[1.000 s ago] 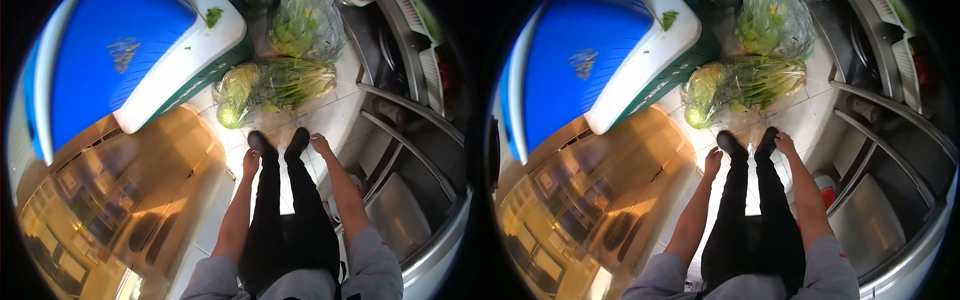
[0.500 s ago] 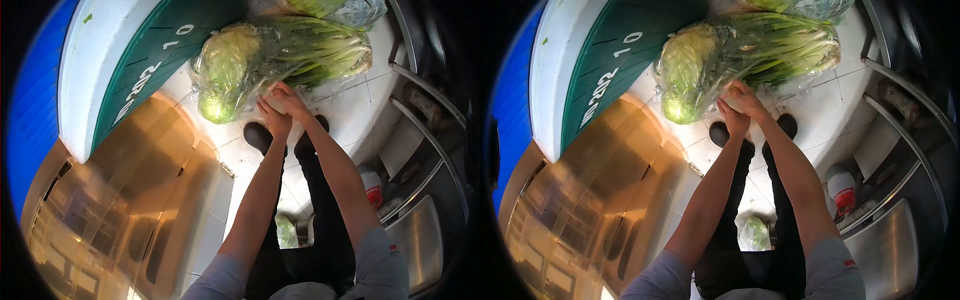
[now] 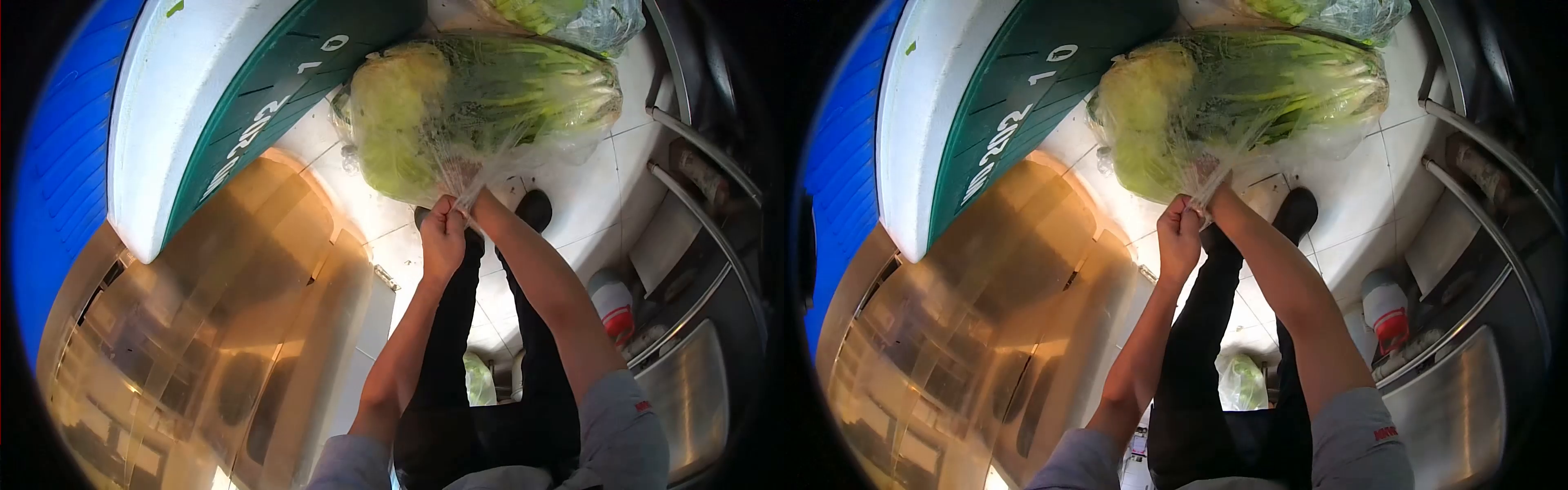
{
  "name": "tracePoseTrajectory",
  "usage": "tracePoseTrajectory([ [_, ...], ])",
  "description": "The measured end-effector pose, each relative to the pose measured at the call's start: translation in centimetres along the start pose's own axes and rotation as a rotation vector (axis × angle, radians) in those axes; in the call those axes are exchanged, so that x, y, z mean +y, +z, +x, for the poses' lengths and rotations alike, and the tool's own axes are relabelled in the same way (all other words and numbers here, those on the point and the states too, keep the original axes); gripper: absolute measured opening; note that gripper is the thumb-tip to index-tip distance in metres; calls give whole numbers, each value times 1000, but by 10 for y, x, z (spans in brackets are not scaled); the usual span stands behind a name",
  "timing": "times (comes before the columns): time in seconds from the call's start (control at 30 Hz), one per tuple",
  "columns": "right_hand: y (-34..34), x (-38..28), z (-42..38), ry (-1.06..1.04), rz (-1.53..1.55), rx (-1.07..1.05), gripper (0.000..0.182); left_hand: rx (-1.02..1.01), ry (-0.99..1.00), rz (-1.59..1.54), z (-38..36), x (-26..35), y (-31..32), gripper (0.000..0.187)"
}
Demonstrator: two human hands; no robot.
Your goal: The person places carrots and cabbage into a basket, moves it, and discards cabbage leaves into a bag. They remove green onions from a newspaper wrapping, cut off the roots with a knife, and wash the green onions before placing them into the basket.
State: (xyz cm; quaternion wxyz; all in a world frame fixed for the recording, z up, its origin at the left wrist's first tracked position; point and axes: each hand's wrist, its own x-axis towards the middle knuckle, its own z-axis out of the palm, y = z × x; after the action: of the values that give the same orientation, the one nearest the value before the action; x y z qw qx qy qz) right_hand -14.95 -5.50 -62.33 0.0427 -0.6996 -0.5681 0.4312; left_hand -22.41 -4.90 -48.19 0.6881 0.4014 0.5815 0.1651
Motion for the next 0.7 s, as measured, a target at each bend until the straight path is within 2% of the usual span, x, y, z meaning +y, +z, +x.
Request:
tracePoseTrajectory([
  [0.1,-21,-18,11,16,-122,-79,33,-5,-19,6,-1,18,-2,10],
  [0.17,-34,-28,16,13,-191,-167,35,14,24,48,0,5,-7,9],
  [0.3,-62,-47,-5,-30,-401,-465,49,92,92,87,-8,-4,-28,18],
  [0.33,-61,-49,-8,-2,-475,-473,51,126,151,63,-2,-6,-42,27],
  [0.43,-65,-53,-12,31,-616,-476,56,554,10,60,33,-47,-91,32],
  [0.47,-76,-55,-11,8,-613,-458,57,584,-101,108,49,-64,-114,40],
  [0.5,-82,-57,-11,-16,-611,-443,58,620,-111,145,73,-99,-141,55],
  [0.57,-82,-59,-8,-336,-1553,-615,52,521,-334,135,114,-115,-164,78],
  [0.6,-79,-62,-7,-511,-2021,-679,49,486,-349,38,124,-93,-151,72],
  [0.67,-71,-65,-9,-901,-2961,-703,44,94,-329,-258,154,-129,-167,67],
  [0.7,-66,-65,-10,-1167,-3403,-689,42,163,-291,-222,150,-129,-161,62],
])
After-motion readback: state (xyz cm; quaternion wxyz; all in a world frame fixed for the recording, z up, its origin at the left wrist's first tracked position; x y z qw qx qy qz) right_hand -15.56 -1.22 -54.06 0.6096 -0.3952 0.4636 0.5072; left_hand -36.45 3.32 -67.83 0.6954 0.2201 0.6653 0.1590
